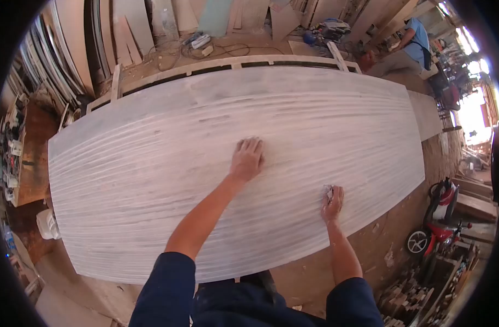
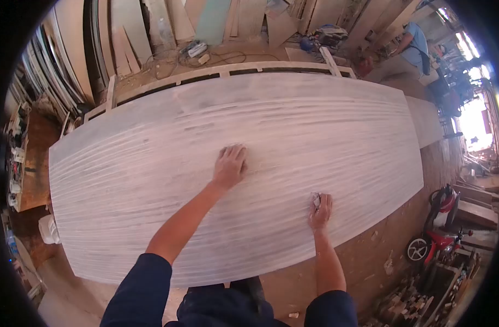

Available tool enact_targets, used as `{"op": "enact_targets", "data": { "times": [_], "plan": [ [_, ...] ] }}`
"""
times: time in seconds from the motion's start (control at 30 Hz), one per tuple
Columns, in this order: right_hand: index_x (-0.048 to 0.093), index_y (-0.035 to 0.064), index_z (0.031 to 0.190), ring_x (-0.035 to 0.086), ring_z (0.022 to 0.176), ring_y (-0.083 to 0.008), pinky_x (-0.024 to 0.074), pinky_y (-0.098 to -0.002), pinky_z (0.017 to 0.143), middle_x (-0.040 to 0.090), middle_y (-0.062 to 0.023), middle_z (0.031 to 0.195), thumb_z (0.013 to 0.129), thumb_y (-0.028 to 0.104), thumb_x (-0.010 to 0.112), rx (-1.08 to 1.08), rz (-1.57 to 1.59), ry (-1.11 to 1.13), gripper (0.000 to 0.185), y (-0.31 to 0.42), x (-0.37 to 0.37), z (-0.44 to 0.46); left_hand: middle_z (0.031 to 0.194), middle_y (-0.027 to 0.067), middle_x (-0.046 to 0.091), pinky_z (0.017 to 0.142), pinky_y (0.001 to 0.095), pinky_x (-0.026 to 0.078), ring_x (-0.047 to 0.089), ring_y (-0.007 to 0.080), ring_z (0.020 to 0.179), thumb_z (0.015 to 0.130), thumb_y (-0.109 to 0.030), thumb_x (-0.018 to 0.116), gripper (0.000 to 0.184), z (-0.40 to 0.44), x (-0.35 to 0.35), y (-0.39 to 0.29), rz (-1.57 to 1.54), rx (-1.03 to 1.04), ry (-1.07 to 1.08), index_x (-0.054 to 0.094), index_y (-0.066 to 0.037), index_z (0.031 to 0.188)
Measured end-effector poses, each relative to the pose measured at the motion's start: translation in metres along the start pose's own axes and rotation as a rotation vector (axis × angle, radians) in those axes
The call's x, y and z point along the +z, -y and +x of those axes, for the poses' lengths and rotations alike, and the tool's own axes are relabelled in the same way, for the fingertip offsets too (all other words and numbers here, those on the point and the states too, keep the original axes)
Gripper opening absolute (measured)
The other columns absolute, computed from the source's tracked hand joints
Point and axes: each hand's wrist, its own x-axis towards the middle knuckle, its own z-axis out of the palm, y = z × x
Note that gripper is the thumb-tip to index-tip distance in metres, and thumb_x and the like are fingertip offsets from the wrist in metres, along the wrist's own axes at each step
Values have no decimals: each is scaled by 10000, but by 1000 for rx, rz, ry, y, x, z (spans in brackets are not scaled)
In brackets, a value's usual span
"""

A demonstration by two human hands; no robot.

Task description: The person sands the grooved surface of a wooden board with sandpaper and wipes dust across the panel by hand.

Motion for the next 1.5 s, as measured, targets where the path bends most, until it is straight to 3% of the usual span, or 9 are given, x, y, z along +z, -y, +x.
{"op": "enact_targets", "data": {
  "times": [0.4,0.57,0.63,0.87,0.93,1.07,1.17,1.3,1.5],
  "plan": [
    [540,-15,978,520,885,-386,430,-443,775,525,-188,927,932,104,619,16,78,10,150,-12,2,-3,1188,162,587,987,486,450,553,365,1124,860,-131,615,336,-97,-106,98,228,-150,-126,628,-10,1174],
    [540,-23,986,514,840,-317,435,-376,749,523,-165,924,975,93,581,83,169,78,123,-39,12,-13,1146,165,585,977,484,455,557,380,1081,862,-133,613,324,-58,-58,54,293,-286,-189,632,8,1153],
    [560,1,997,512,802,-313,421,-412,767,578,-147,891,886,22,648,114,348,-7,143,-38,11,-19,1140,165,583,971,484,458,557,382,1068,862,-136,614,321,-38,-30,27,282,-309,-188,634,14,1145],
    [556,-9,1006,526,801,-270,435,-383,710,597,-140,938,889,-13,637,94,508,71,142,-51,8,-13,1137,177,591,1004,484,429,556,372,1072,876,-240,607,369,52,71,-63,193,-237,-79,625,11,1146],
    [548,-22,1017,527,774,-263,440,-376,683,594,-128,935,907,-29,608,103,793,66,125,-54,19,5,1141,172,589,1028,486,409,550,351,1096,872,-277,605,423,75,96,-90,163,-199,-42,606,26,1167],
    [609,-29,997,543,790,-315,461,-384,710,591,-158,936,875,-51,620,-62,473,214,124,-16,18,137,1175,173,570,1051,477,395,528,346,1141,844,-248,633,431,111,119,-123,34,-169,-8,596,43,1159],
    [653,3,1020,561,902,-330,446,-415,820,611,-133,986,775,-68,660,-414,353,171,255,-8,46,208,1201,166,562,1070,471,386,521,348,1161,831,-223,648,414,101,107,-110,-35,-153,38,601,39,1149],
    [665,43,1036,568,951,-301,427,-396,864,624,-82,1026,713,-71,694,-657,300,336,343,-4,64,250,1184,156,575,1041,481,407,544,340,1123,836,-203,656,379,54,63,-61,130,-216,-7,616,-14,1162],
    [682,61,998,575,927,-298,451,-392,823,645,-62,1013,669,-79,719,-746,228,309,360,-17,76,257,1039,134,633,933,486,466,588,349,992,801,-120,670,297,-51,-39,60,363,-269,-116,663,-50,1089]
  ]
}}
